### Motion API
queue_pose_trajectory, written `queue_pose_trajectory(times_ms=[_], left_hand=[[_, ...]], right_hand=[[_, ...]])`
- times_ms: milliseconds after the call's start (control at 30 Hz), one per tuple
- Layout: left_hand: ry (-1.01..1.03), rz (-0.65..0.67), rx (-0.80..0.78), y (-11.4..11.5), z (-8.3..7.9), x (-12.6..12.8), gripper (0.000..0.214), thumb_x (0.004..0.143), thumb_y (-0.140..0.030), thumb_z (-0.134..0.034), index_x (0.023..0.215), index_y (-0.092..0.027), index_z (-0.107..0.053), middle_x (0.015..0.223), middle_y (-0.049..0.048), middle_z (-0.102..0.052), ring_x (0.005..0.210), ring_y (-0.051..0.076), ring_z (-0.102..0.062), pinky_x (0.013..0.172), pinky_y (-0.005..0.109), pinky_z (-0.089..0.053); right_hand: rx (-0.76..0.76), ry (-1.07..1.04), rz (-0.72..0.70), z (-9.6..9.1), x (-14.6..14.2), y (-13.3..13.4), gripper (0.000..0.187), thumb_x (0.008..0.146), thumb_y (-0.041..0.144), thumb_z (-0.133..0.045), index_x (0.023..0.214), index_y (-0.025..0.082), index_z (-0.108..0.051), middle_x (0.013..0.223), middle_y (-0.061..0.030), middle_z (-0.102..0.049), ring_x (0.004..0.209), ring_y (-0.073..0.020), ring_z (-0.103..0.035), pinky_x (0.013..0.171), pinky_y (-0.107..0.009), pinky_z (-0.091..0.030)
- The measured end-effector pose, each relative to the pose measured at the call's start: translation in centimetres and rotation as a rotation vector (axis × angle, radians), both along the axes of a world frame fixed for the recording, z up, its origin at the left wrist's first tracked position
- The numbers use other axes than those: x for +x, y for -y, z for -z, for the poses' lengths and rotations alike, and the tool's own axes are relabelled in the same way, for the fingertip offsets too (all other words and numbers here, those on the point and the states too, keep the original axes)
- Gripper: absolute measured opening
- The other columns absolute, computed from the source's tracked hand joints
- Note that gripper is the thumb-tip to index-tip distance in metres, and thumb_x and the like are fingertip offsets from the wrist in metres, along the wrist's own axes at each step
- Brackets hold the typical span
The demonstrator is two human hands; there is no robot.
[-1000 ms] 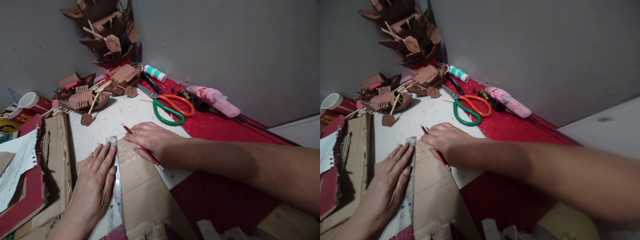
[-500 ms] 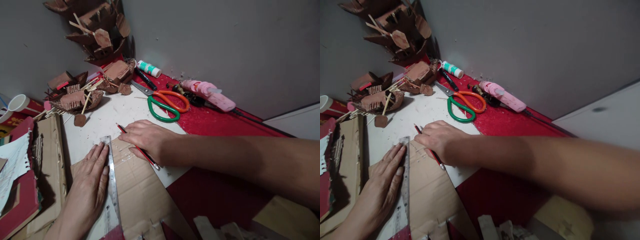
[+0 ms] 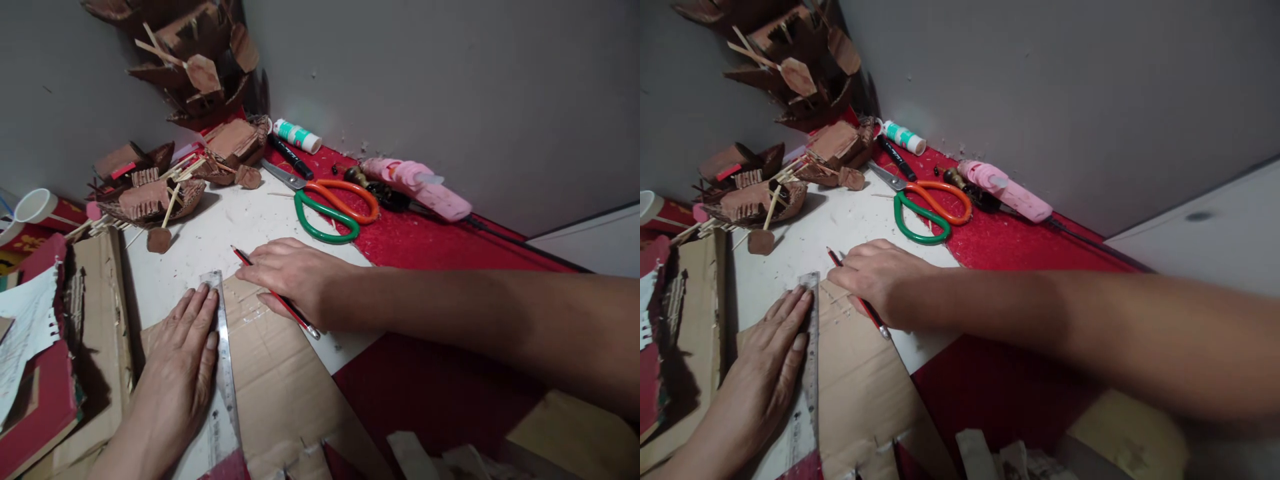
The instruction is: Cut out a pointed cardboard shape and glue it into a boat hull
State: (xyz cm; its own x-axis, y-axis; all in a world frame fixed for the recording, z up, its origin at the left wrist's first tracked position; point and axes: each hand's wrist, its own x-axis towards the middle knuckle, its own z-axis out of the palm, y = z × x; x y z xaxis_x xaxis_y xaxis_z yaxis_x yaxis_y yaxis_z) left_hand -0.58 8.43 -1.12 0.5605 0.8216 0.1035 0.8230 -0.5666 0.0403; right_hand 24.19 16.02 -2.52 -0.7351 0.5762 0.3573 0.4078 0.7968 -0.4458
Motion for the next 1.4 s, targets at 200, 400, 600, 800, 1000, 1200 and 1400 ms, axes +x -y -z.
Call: queue_pose_trajectory(times_ms=[200,400,600,800,1000,1200,1400], left_hand=[[-0.047,-0.017,0.011,0.1,0.2,-0.1,0.06,0.094,-0.023,-0.038,0.151,-0.017,-0.02,0.152,0.0153,-0.036,0.142,0.029,-0.029,0.109,0.053,-0.036],[-0.053,-0.039,-0.023,0.2,0.1,-0.1,0.059,0.095,-0.026,-0.038,0.151,-0.02,-0.019,0.154,0.0126,-0.033,0.143,0.028,-0.028,0.111,0.053,-0.034],[-0.047,-0.051,-0.031,0.1,0.1,0.0,0.059,0.095,-0.026,-0.038,0.151,-0.019,-0.02,0.154,0.0121,-0.034,0.142,0.027,-0.029,0.111,0.052,-0.034],[-0.071,-0.043,-0.038,0.0,0.2,0.0,0.057,0.095,-0.025,-0.036,0.15,-0.016,-0.022,0.153,0.013,-0.035,0.142,0.028,-0.029,0.112,0.052,-0.034],[-0.043,-0.038,-0.019,0.0,0.1,0.1,0.054,0.095,-0.025,-0.037,0.148,-0.016,-0.028,0.151,0.0126,-0.039,0.14,0.028,-0.033,0.11,0.051,-0.036],[-0.021,-0.036,-0.022,0.0,0.1,0.2,0.054,0.095,-0.025,-0.037,0.147,-0.016,-0.029,0.151,0.0125,-0.04,0.14,0.028,-0.034,0.11,0.051,-0.037],[-0.02,-0.03,-0.001,0.1,0.4,0.1,0.053,0.095,-0.025,-0.038,0.147,-0.013,-0.03,0.15,0.0145,-0.041,0.14,0.028,-0.034,0.11,0.05,-0.037]], right_hand=[[0.042,-0.188,0.022,-0.4,-0.1,0.2,0.033,0.094,0.017,-0.045,0.125,0.011,-0.054,0.111,-0.013,-0.066,0.106,-0.0216,-0.058,0.095,-0.04,-0.042],[-0.147,-0.456,0.022,-0.9,-0.8,1.6,0.031,0.097,0.022,-0.045,0.123,0.01,-0.056,0.114,-0.0125,-0.068,0.106,-0.0168,-0.062,0.092,-0.031,-0.048],[-0.293,-0.543,0.062,-1.6,-1.4,2.0,0.027,0.095,0.023,-0.046,0.11,0.011,-0.064,0.099,-0.0107,-0.07,0.091,-0.0166,-0.064,0.083,-0.032,-0.051],[-0.549,-0.46,0.222,-1.5,-2.2,2.2,0.02,0.086,0.016,-0.051,0.097,0.015,-0.068,0.086,-0.0024,-0.07,0.074,-0.0122,-0.061,0.065,-0.023,-0.047],[-0.716,-0.48,0.307,-1.3,-2.8,2.0,0.017,0.084,0.019,-0.05,0.091,0.016,-0.066,0.071,0.0006,-0.065,0.065,-0.0115,-0.057,0.057,-0.022,-0.041],[-0.722,-0.499,0.296,-1.2,-2.9,1.9,0.018,0.084,0.019,-0.05,0.091,0.016,-0.066,0.071,0.0003,-0.065,0.067,-0.0123,-0.058,0.061,-0.024,-0.043],[-0.731,-0.483,0.295,-1.3,-2.9,1.9,0.018,0.084,0.019,-0.051,0.093,0.016,-0.067,0.07,0.001,-0.065,0.066,-0.0117,-0.057,0.059,-0.023,-0.042]])
